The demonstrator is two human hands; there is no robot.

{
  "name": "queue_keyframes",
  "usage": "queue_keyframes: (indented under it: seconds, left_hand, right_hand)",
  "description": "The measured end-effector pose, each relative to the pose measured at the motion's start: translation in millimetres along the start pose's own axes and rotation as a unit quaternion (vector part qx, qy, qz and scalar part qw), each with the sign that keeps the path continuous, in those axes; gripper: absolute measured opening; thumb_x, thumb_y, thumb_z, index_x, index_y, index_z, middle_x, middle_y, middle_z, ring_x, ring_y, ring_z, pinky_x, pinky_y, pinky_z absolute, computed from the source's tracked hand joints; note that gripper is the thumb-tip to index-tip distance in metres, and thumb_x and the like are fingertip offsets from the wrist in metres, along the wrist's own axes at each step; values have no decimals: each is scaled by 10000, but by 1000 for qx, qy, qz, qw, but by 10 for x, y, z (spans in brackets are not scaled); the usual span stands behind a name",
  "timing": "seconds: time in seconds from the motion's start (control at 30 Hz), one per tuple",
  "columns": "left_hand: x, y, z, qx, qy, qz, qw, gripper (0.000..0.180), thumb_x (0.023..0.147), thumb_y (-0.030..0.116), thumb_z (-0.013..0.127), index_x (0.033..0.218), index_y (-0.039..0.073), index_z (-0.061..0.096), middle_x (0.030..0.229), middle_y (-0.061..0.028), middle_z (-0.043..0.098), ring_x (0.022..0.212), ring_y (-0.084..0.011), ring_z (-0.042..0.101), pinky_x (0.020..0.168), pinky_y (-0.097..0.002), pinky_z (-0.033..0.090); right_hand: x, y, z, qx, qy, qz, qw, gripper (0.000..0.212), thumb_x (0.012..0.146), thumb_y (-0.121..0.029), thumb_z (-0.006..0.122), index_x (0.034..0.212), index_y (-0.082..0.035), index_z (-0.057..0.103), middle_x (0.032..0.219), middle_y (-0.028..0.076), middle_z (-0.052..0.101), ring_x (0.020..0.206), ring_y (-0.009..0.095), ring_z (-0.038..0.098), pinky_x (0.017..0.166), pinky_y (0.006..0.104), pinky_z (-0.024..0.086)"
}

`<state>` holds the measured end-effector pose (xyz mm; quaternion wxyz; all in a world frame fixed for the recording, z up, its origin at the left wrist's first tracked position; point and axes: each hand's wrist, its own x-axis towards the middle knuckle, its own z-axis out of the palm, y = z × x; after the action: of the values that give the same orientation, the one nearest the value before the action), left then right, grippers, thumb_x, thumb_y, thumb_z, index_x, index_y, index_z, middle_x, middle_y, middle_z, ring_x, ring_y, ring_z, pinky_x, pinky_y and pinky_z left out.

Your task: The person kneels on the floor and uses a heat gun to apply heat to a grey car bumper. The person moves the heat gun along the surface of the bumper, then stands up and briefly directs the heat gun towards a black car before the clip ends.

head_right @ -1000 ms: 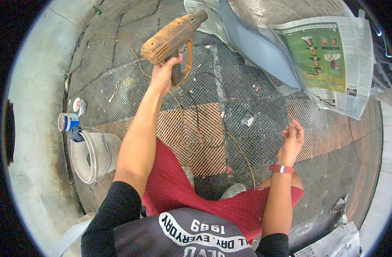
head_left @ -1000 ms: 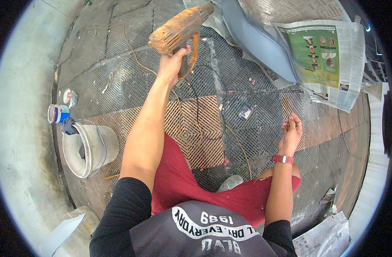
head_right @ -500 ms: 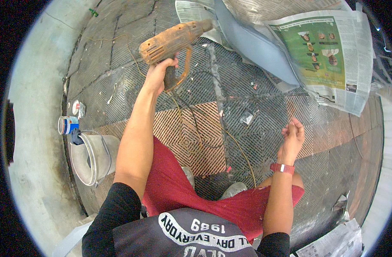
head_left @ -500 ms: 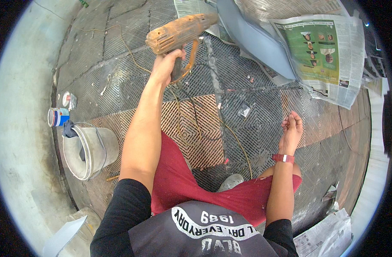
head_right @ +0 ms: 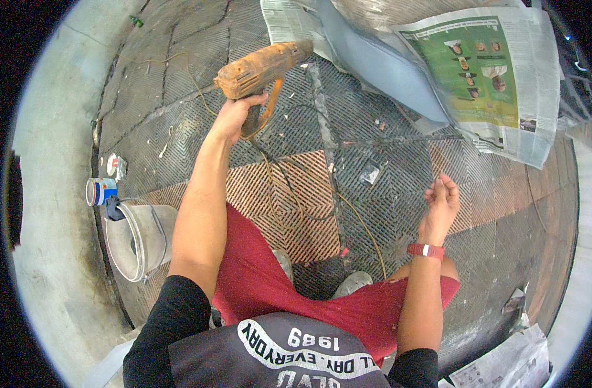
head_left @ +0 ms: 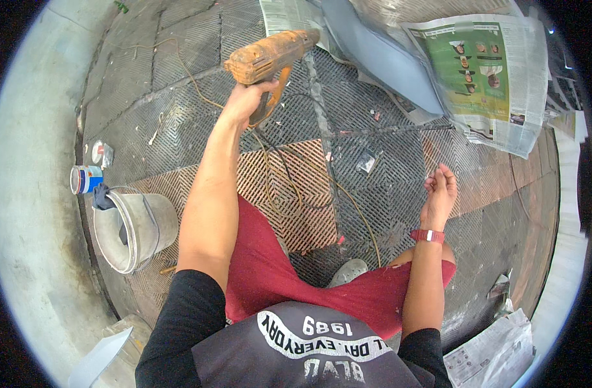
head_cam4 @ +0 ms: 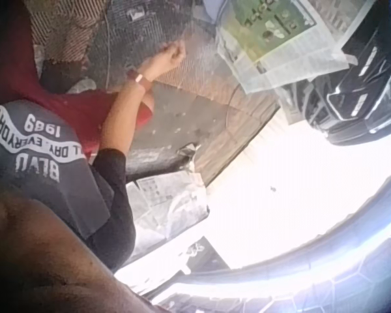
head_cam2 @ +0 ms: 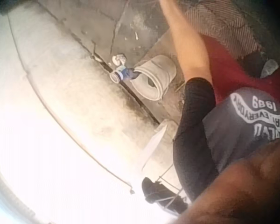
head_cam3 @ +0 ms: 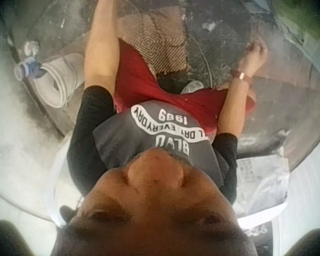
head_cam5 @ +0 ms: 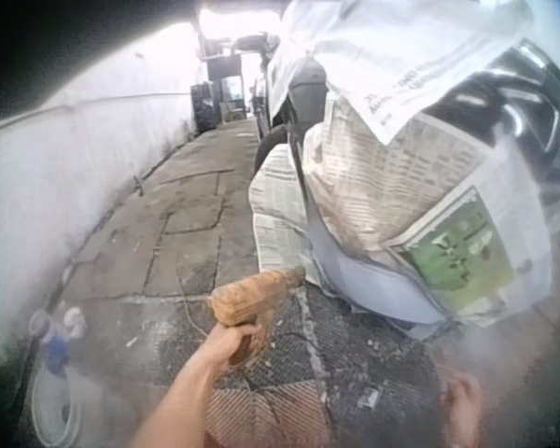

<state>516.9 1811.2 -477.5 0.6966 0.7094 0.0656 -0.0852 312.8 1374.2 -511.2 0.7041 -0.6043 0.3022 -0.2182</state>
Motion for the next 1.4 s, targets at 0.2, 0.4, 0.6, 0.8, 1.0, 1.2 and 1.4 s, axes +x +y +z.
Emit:
queue_keyframes:
  seconds: [0.2,0.4,0.6,0.8,1.0,1.2,1.4]
  left_hand:
    - [-184,92,-76,19,-118,-18,993,305,917,111,785,1205,32,723,1171,-34,730,1133,-177,648,1035,-346,482]
    - [-342,239,166,69,-166,10,984,396,918,149,810,1288,39,720,1224,-59,753,1194,-205,664,1089,-373,486]
    - [-315,204,171,11,-96,64,993,274,949,148,775,1200,43,737,1181,-30,751,1118,-162,674,1032,-340,495]
    - [-371,213,408,7,-118,84,989,273,950,144,791,1196,43,727,1151,-28,746,1093,-159,674,999,-332,517]
    - [-374,143,813,61,-171,107,978,348,971,143,774,1289,26,695,1185,-41,744,1090,-162,675,976,-333,530]
    - [-412,64,1255,88,-235,92,964,476,988,197,773,1417,34,645,1388,-117,717,1316,-231,645,1123,-386,494]
    - [-393,-269,1650,105,-289,143,941,523,976,215,774,1450,54,624,1429,-137,697,1348,-264,635,1138,-391,482]
  right_hand:
    - [-3,4,-13,2,-8,-6,1000,181,1051,-84,652,1227,-50,675,938,-14,645,781,90,605,734,252,511]
    - [9,8,-6,3,2,-7,1000,166,1063,-107,654,1216,-49,678,922,-10,659,774,91,618,719,244,524]
    - [-31,-33,-8,-1,0,-4,1000,165,1054,-105,660,1210,-55,676,931,-8,653,778,94,612,727,242,515]
    - [-16,-38,-44,-2,-4,-8,1000,173,1049,-115,675,1211,-57,670,930,-3,657,781,94,613,732,250,512]
    - [-10,-27,-39,7,-8,-11,1000,173,1049,-121,680,1208,-55,673,910,-7,663,771,88,613,730,249,510]
    - [-42,-73,-76,4,7,-11,1000,162,1050,-107,672,1205,-58,677,908,-9,661,770,90,612,730,251,508]
    - [-28,-79,-142,11,7,-12,1000,158,1051,-96,666,1204,-60,678,903,-9,659,768,90,610,730,251,506]
